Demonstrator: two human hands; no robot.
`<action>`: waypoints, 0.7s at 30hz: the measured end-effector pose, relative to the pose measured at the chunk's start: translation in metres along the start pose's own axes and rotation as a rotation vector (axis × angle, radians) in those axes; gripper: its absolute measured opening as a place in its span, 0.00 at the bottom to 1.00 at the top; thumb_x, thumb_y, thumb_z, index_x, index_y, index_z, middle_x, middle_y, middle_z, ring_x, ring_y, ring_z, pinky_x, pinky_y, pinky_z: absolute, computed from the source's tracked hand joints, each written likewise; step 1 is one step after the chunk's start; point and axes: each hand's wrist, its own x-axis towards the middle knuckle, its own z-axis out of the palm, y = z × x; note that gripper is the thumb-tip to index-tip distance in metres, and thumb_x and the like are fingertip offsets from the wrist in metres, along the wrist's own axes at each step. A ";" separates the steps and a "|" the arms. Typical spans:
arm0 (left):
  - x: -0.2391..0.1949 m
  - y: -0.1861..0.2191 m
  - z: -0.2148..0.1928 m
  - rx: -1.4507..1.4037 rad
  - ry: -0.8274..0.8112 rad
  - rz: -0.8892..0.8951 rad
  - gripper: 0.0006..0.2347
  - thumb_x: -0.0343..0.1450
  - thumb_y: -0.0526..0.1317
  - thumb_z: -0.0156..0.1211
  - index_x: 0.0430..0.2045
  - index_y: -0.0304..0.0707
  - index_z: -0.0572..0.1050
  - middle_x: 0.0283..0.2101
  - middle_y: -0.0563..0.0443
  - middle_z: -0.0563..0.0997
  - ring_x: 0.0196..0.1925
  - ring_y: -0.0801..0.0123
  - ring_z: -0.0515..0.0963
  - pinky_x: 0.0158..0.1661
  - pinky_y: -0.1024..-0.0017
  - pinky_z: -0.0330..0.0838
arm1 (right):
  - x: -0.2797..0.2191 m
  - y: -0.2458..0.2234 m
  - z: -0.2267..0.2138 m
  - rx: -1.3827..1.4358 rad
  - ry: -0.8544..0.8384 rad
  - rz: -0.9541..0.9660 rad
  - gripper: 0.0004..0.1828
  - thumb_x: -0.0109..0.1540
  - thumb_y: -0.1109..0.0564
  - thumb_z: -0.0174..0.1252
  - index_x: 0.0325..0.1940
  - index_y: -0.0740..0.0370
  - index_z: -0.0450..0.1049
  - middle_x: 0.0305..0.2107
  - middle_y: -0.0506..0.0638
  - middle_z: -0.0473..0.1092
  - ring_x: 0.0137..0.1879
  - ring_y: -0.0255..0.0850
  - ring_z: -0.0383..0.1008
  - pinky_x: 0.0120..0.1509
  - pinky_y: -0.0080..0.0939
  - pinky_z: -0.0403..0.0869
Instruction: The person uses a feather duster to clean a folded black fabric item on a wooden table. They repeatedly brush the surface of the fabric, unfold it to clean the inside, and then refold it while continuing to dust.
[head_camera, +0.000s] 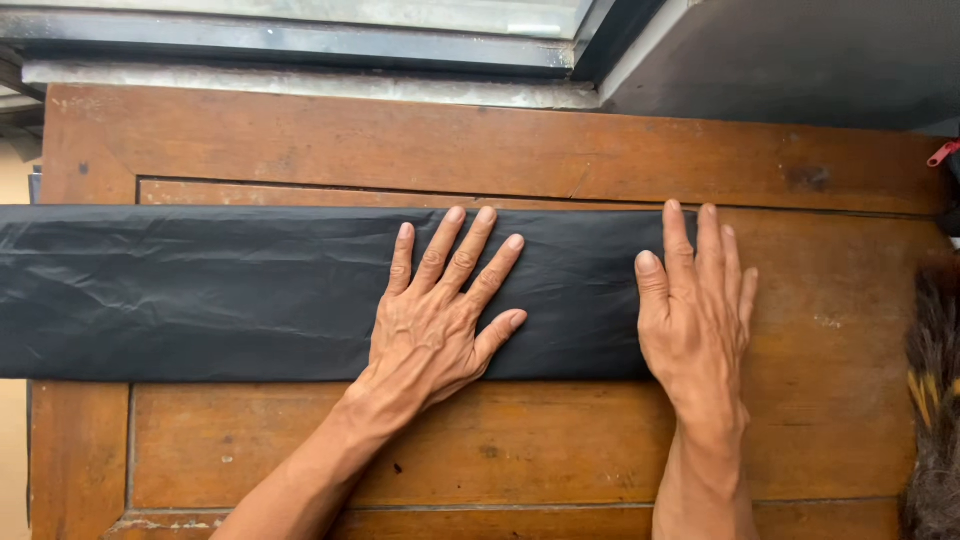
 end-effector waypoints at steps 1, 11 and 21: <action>0.000 0.001 0.000 0.004 0.006 -0.001 0.26 0.73 0.59 0.43 0.66 0.53 0.58 0.70 0.50 0.55 0.72 0.57 0.49 0.67 0.50 0.33 | -0.003 0.001 0.003 0.001 0.005 -0.004 0.31 0.66 0.39 0.31 0.72 0.46 0.49 0.70 0.56 0.45 0.73 0.56 0.41 0.69 0.68 0.41; -0.003 0.000 0.005 -0.003 0.032 0.014 0.26 0.73 0.56 0.41 0.65 0.49 0.57 0.70 0.48 0.55 0.72 0.55 0.50 0.67 0.47 0.36 | -0.038 -0.056 0.044 -0.032 0.227 -0.515 0.37 0.65 0.33 0.33 0.71 0.58 0.53 0.68 0.57 0.50 0.75 0.53 0.47 0.76 0.63 0.44; 0.002 -0.033 0.000 0.051 0.049 -0.080 0.25 0.72 0.58 0.44 0.64 0.53 0.61 0.69 0.48 0.58 0.71 0.57 0.53 0.67 0.53 0.38 | -0.002 0.012 0.023 -0.244 0.288 -0.312 0.34 0.68 0.38 0.36 0.71 0.63 0.57 0.67 0.62 0.54 0.72 0.58 0.54 0.70 0.64 0.53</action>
